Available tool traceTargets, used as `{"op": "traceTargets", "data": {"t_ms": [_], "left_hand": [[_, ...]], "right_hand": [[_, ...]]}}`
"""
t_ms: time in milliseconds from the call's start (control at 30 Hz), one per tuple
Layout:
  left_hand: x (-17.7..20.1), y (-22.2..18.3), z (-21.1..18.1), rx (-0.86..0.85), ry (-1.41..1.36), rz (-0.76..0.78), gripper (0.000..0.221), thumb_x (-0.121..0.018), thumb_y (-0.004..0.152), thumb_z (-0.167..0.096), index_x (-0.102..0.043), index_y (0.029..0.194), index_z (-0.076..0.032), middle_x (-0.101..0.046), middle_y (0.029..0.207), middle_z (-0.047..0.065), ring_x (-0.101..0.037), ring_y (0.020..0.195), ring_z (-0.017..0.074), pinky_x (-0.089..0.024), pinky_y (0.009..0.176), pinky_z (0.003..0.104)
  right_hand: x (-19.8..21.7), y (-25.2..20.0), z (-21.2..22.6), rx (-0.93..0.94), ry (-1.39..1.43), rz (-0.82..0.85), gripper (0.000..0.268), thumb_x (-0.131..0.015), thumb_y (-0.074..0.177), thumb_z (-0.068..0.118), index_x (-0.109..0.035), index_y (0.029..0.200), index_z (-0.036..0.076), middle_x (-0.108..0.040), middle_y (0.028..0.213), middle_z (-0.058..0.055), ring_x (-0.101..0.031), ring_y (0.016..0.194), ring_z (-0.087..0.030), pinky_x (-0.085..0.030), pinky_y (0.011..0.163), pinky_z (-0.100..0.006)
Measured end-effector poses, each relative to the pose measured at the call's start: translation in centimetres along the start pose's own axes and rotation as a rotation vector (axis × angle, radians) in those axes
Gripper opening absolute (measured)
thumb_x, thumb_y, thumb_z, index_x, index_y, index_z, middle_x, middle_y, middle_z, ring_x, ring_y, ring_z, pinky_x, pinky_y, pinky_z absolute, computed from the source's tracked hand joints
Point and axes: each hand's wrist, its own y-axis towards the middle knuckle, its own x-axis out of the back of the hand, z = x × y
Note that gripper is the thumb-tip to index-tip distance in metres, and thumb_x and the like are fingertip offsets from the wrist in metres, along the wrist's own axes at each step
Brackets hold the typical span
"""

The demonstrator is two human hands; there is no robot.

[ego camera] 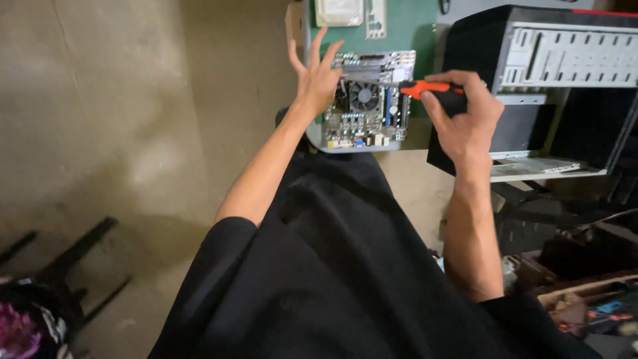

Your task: A person uses a screwdriver on a motherboard and then prepares a CPU fan for reassembly.

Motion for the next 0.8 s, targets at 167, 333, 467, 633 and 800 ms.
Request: {"op": "traceTargets", "data": {"t_ms": [167, 333, 467, 633, 800], "left_hand": [[0.2, -1.2, -0.4, 0.105, -0.102, -0.035, 0.030, -0.076, 0.080, 0.005, -0.066, 0.063, -0.017, -0.047, 0.154, 0.005, -0.011, 0.150, 0.0364, -0.002, 0.108, 0.087], [3.1, -2.5, -2.5, 0.346, -0.199, 0.184, 0.011, -0.077, 0.089, -0.022, -0.079, 0.079, -0.028, -0.032, 0.163, -0.001, -0.002, 0.153, 0.0347, 0.007, 0.113, 0.081], [1.9, -5.3, -3.9, 0.287, -0.212, -0.206, 0.027, -0.062, 0.102, -0.037, -0.083, 0.089, -0.027, -0.037, 0.160, -0.001, -0.014, 0.154, 0.0345, -0.003, 0.112, 0.082], [2.3, -5.9, -4.9, 0.306, -0.250, -0.295, 0.039, -0.049, 0.112, -0.035, -0.083, 0.097, -0.027, -0.047, 0.153, -0.001, -0.024, 0.152, 0.0331, 0.000, 0.114, 0.076], [2.3, -5.6, -5.0, 0.318, -0.207, -0.264, 0.016, -0.066, 0.099, -0.014, -0.074, 0.107, -0.025, -0.068, 0.133, -0.003, -0.033, 0.147, 0.0276, -0.005, 0.107, 0.080]], "right_hand": [[-0.9, 2.1, -0.5, 0.086, -0.073, 0.096, 0.022, -0.083, 0.102, 0.003, -0.068, 0.119, 0.003, -0.074, 0.111, -0.014, -0.067, 0.093, -0.029, -0.048, 0.078, -0.038], [-1.3, 4.4, -0.6, 0.118, -0.118, 0.154, 0.018, -0.079, 0.104, 0.003, -0.068, 0.118, 0.000, -0.075, 0.108, -0.015, -0.066, 0.090, -0.030, -0.049, 0.075, -0.038], [-2.2, 5.7, -0.7, 0.080, -0.100, 0.234, 0.019, -0.080, 0.105, 0.002, -0.067, 0.118, 0.000, -0.073, 0.107, -0.014, -0.065, 0.091, -0.029, -0.048, 0.079, -0.038], [-3.5, 6.9, -1.0, 0.055, -0.120, 0.300, 0.016, -0.078, 0.106, 0.002, -0.069, 0.119, 0.000, -0.071, 0.104, -0.015, -0.062, 0.085, -0.029, -0.048, 0.075, -0.040], [-4.2, 7.6, -0.7, 0.071, -0.142, 0.315, 0.019, -0.080, 0.106, 0.000, -0.065, 0.118, 0.000, -0.075, 0.107, -0.015, -0.071, 0.091, -0.030, -0.053, 0.081, -0.038]]}}
